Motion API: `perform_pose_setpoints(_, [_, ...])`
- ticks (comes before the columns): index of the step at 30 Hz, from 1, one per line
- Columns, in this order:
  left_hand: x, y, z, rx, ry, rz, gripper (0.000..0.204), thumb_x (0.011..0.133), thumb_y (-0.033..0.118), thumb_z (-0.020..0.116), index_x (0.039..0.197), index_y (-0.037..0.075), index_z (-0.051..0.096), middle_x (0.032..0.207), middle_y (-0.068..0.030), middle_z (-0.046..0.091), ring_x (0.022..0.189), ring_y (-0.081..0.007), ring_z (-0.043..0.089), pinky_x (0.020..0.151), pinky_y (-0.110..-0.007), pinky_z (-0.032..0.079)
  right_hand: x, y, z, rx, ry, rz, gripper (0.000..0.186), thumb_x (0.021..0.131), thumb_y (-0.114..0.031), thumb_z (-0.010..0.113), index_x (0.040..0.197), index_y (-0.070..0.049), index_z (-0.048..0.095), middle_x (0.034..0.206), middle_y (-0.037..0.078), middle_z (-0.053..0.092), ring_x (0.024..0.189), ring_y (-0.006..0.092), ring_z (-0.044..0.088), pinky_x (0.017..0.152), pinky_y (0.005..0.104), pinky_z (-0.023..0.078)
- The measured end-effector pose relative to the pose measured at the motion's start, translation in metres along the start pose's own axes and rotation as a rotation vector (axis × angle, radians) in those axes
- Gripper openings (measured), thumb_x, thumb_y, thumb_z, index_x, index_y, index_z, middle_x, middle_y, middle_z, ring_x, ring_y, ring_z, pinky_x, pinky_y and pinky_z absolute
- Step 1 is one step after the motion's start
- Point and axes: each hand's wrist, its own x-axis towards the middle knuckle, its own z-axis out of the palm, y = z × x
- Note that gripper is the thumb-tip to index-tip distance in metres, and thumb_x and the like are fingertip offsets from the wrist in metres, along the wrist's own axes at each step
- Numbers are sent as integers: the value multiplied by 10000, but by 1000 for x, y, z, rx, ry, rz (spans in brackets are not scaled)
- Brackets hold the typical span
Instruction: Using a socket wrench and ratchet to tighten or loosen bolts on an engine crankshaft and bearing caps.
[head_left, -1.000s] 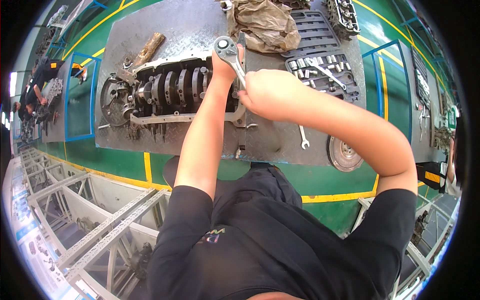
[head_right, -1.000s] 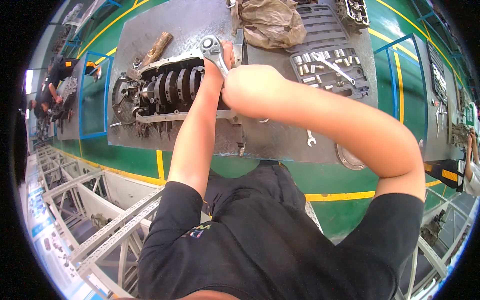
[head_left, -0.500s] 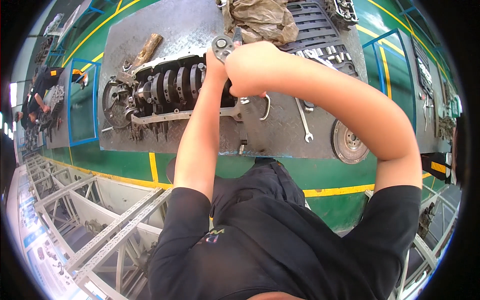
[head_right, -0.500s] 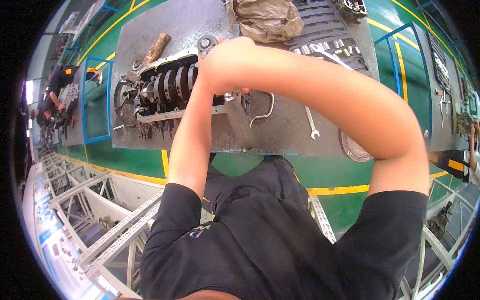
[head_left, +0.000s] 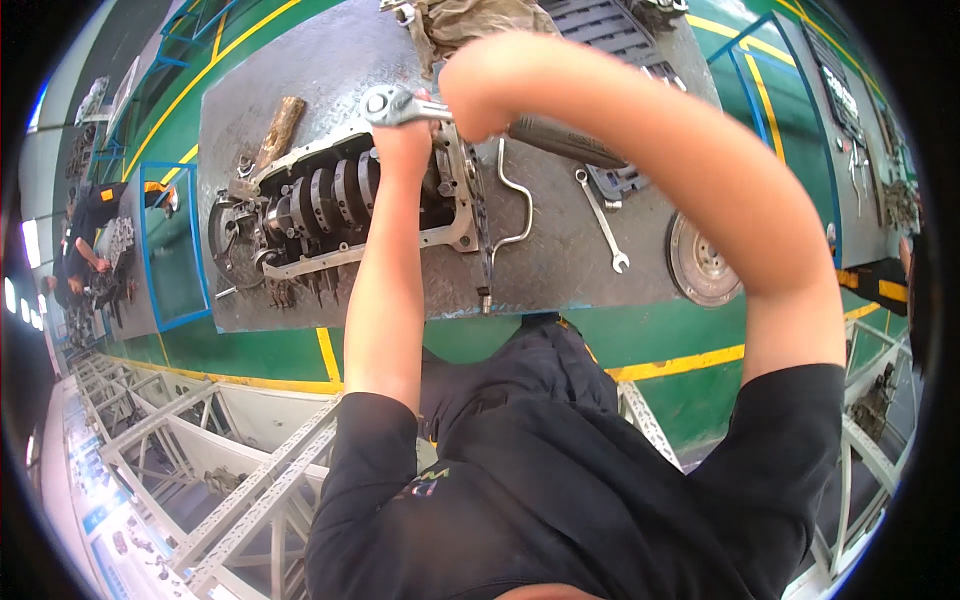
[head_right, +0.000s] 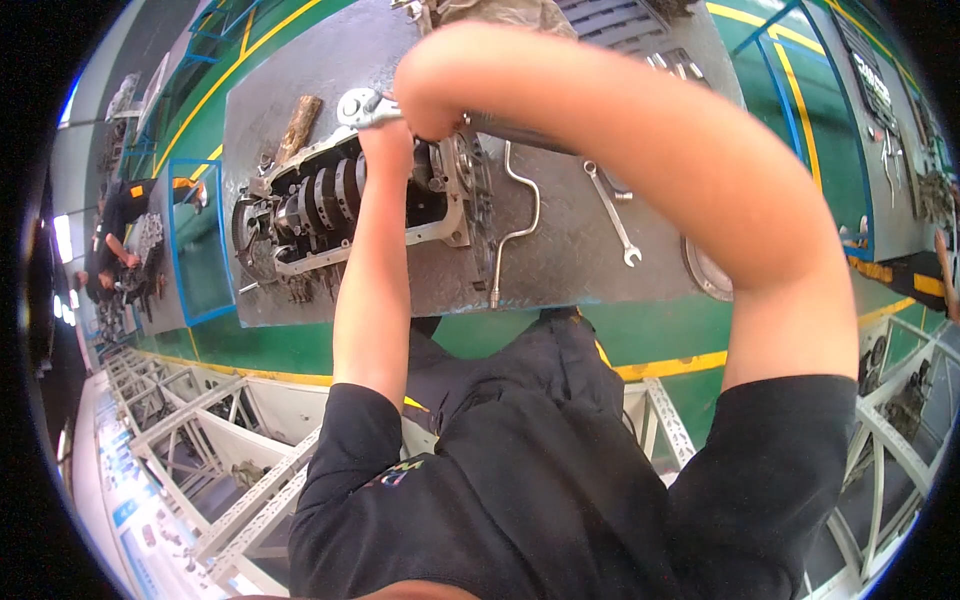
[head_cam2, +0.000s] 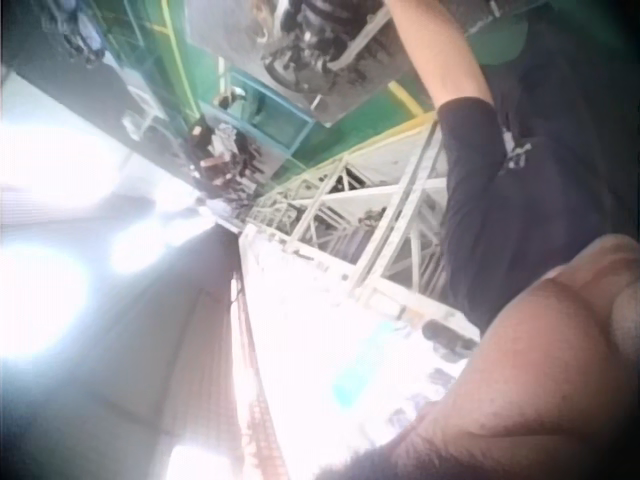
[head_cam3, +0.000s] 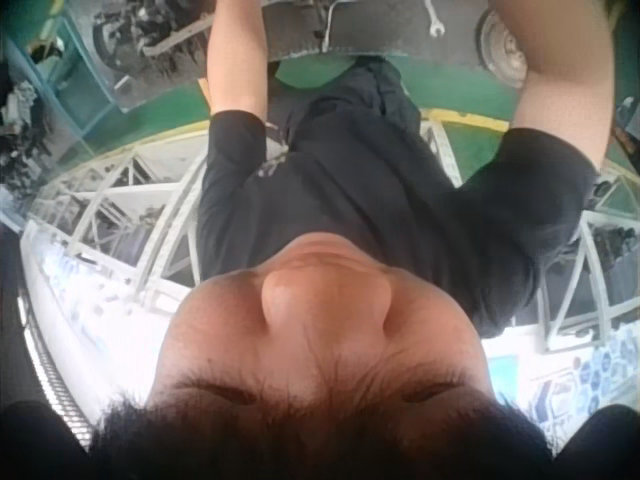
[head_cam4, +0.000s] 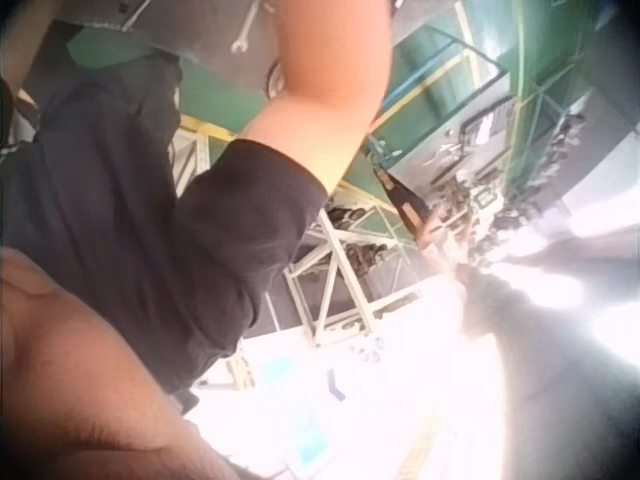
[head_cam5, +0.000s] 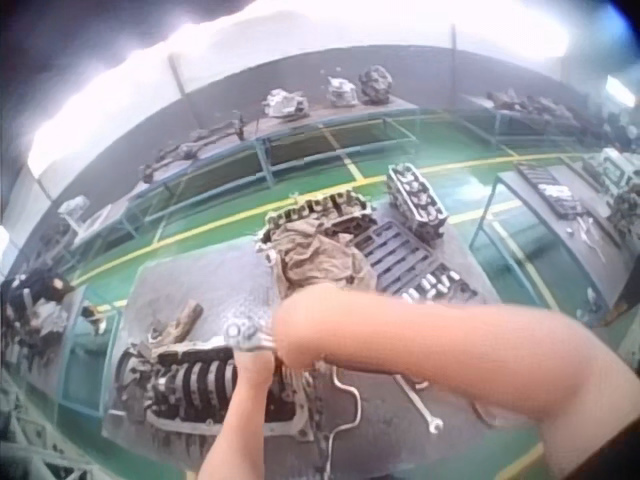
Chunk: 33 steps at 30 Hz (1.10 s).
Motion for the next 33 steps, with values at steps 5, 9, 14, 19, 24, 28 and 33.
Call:
perform_pose_setpoints(5, [5, -5, 0, 43, -146, 157, 89, 882, -20, 639, 964, -12, 605, 624, -5, 537, 507, -89, 463, 493, -266, 366, 14, 33, 7, -63, 452, 50, 152, 754, -193, 696, 856, -91, 745, 847, 82, 733, 835, 265, 707, 889, 446, 478])
perform_pose_setpoints(9, [24, -9, -21, -158, -449, -48, 339, 924, 15, 582, 1259, -32, 581, 637, -38, 550, 511, -148, 496, 537, -337, 422, 5, 15, 31, 100, 419, 62, 151, 755, -163, 687, 873, -84, 739, 841, 101, 726, 845, 278, 707, 757, 416, 557])
perform_pose_setpoints(14, [27, -14, -20, -191, -521, -7, 213, 894, -17, 532, 698, 38, 466, 547, -15, 365, 439, -125, 307, 479, -314, 289, 7, 21, 12, -120, 125, 21, 277, 768, -187, 725, 1023, -78, 742, 949, 102, 719, 865, 265, 686, 790, 381, 561])
perform_pose_setpoints(19, [29, 5, -19, -342, -522, -197, 294, 899, 20, 459, 644, 114, 348, 511, 6, 252, 433, -136, 221, 465, -327, 241, 29, 60, 64, 129, 1200, -97, 242, 847, -269, 667, 994, -98, 753, 1139, 114, 698, 1145, 279, 603, 1016, 498, 402])
perform_pose_setpoints(24, [29, 7, -25, -260, -567, -159, 290, 882, 59, 444, 639, 115, 298, 497, 2, 225, 439, -139, 186, 471, -330, 233, 22, 36, 212, 1090, 1205, -77, 492, 816, -213, 730, 1259, -46, 600, 1169, 138, 649, 1105, 263, 630, 952, 377, 501])
perform_pose_setpoints(28, [27, 8, -23, -192, -684, -12, 300, 906, 124, 427, 654, 118, 264, 507, -7, 222, 452, -155, 193, 485, -347, 224, 48, -7, 269, 1369, 800, -55, 716, 810, -382, 759, 1401, -66, 506, 1390, 168, 524, 1289, 323, 509, 1074, 401, 423])
perform_pose_setpoints(33, [28, 9, -21, -191, -601, -49, 331, 876, 107, 439, 613, 114, 239, 485, -8, 248, 425, -144, 203, 452, -343, 239, 79, -10, 289, 1387, 816, -97, 744, 802, -431, 763, 1413, -86, 516, 1389, 165, 524, 1289, 319, 510, 1074, 388, 421])
